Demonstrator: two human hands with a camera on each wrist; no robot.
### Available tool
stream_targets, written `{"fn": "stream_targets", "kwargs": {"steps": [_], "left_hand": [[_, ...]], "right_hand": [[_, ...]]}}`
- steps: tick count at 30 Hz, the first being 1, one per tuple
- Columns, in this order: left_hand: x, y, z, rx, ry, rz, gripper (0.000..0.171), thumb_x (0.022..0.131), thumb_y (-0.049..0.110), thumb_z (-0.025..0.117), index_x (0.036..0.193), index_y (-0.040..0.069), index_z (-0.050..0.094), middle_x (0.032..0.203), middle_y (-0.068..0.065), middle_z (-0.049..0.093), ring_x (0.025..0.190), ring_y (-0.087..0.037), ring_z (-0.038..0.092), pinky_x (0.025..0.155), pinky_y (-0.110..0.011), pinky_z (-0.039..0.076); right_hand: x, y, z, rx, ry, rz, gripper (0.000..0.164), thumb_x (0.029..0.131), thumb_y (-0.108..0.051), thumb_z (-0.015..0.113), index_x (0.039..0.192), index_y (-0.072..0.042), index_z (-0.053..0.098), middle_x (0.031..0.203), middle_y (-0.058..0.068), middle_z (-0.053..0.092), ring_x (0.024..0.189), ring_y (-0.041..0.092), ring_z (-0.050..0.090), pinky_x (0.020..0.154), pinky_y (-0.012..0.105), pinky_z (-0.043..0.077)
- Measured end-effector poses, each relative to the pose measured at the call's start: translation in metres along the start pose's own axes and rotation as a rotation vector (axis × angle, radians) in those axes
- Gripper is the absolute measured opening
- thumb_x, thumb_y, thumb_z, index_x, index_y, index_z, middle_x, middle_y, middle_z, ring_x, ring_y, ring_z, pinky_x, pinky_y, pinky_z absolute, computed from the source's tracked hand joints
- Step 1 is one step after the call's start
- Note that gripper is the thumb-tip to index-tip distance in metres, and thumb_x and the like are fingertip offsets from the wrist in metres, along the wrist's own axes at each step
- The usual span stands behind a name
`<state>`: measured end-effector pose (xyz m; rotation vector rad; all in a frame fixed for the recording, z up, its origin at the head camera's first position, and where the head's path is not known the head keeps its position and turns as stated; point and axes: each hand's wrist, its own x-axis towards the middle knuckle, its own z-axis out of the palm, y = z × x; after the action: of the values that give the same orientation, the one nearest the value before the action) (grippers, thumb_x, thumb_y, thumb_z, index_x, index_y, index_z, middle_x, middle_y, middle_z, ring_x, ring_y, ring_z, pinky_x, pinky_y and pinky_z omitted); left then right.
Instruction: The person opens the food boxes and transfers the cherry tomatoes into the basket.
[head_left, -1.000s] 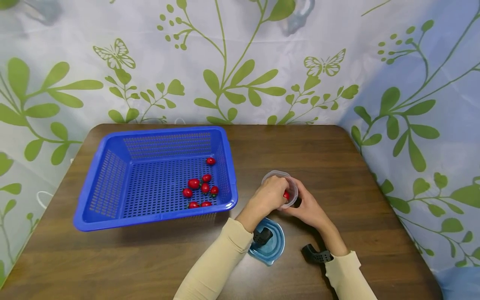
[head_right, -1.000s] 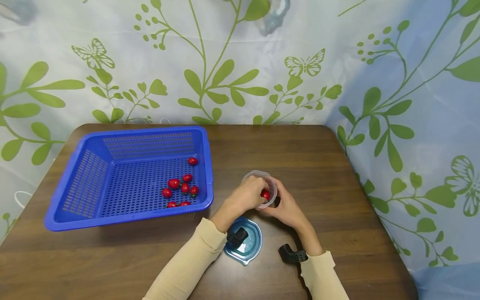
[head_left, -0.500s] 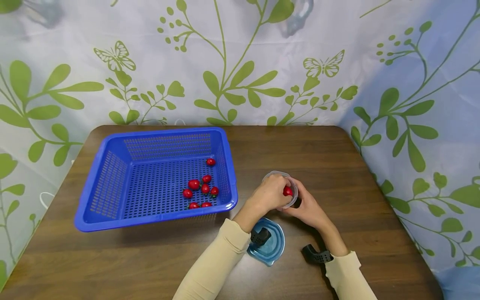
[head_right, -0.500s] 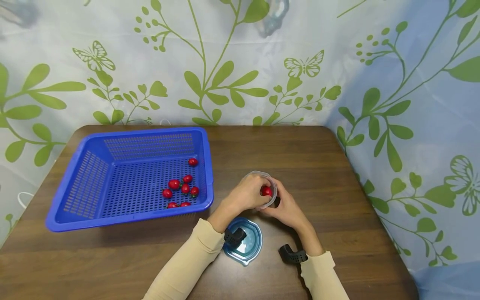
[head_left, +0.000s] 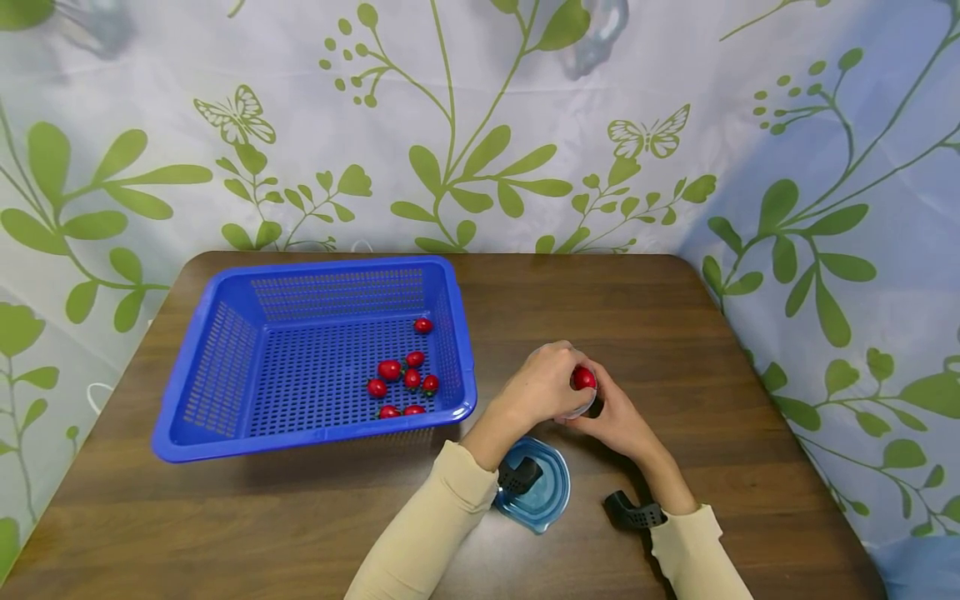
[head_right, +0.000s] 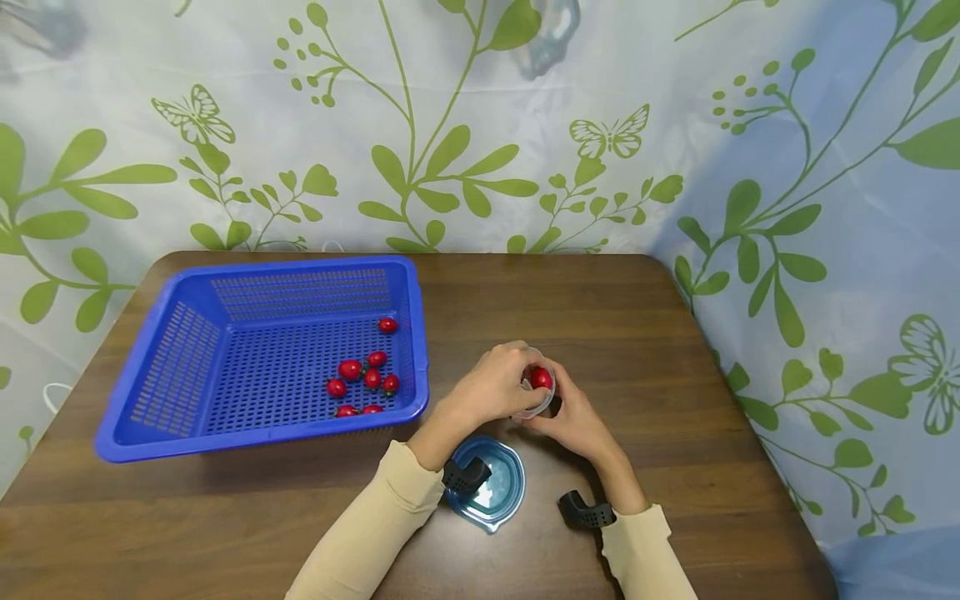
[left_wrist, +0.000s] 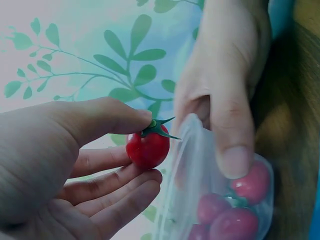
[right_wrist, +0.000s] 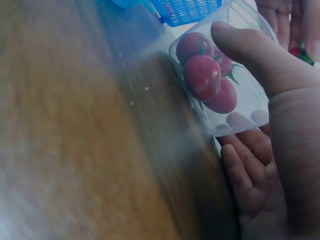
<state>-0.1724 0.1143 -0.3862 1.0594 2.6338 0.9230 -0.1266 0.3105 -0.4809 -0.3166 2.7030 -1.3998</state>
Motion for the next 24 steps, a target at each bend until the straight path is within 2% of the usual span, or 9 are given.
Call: {"fn": "stream_targets", "kwargs": {"steps": [4, 10, 17, 24], "left_hand": [[-0.005, 0.004, -0.009, -0.038, 0.002, -0.006, 0.033, 0.092, 0.021, 0.074, 0.121, 0.004, 0.074, 0.117, -0.008, 0.071, 0.098, -0.017, 0.068, 0.085, -0.022, 0.058], [-0.011, 0.006, -0.025, -0.058, 0.027, 0.007, 0.035, 0.092, 0.02, 0.076, 0.122, 0.003, 0.073, 0.117, -0.009, 0.071, 0.098, -0.017, 0.068, 0.082, -0.019, 0.057], [-0.02, 0.006, -0.043, -0.102, 0.06, 0.001, 0.038, 0.092, 0.02, 0.076, 0.125, 0.003, 0.071, 0.12, -0.01, 0.07, 0.102, -0.021, 0.069, 0.084, -0.022, 0.059], [-0.026, 0.001, -0.053, -0.115, 0.111, 0.005, 0.035, 0.092, 0.019, 0.076, 0.122, 0.003, 0.072, 0.118, -0.01, 0.07, 0.098, -0.021, 0.069, 0.081, -0.02, 0.057]], "right_hand": [[0.0, -0.001, 0.0, -0.006, -0.002, 0.003, 0.091, 0.085, -0.022, 0.085, 0.158, -0.014, 0.032, 0.155, 0.015, 0.048, 0.139, 0.04, 0.051, 0.112, 0.059, 0.041], [0.001, -0.001, 0.0, -0.006, 0.002, -0.001, 0.091, 0.082, -0.021, 0.087, 0.156, -0.014, 0.034, 0.154, 0.014, 0.049, 0.137, 0.038, 0.052, 0.109, 0.058, 0.044], [0.001, -0.002, 0.001, 0.0, 0.0, -0.008, 0.092, 0.082, -0.019, 0.088, 0.156, -0.016, 0.034, 0.153, 0.011, 0.049, 0.13, 0.033, 0.056, 0.108, 0.046, 0.05], [0.001, 0.0, 0.001, 0.022, 0.004, -0.023, 0.094, 0.08, -0.016, 0.089, 0.157, -0.017, 0.034, 0.154, 0.012, 0.048, 0.132, 0.035, 0.054, 0.108, 0.057, 0.047]]}}
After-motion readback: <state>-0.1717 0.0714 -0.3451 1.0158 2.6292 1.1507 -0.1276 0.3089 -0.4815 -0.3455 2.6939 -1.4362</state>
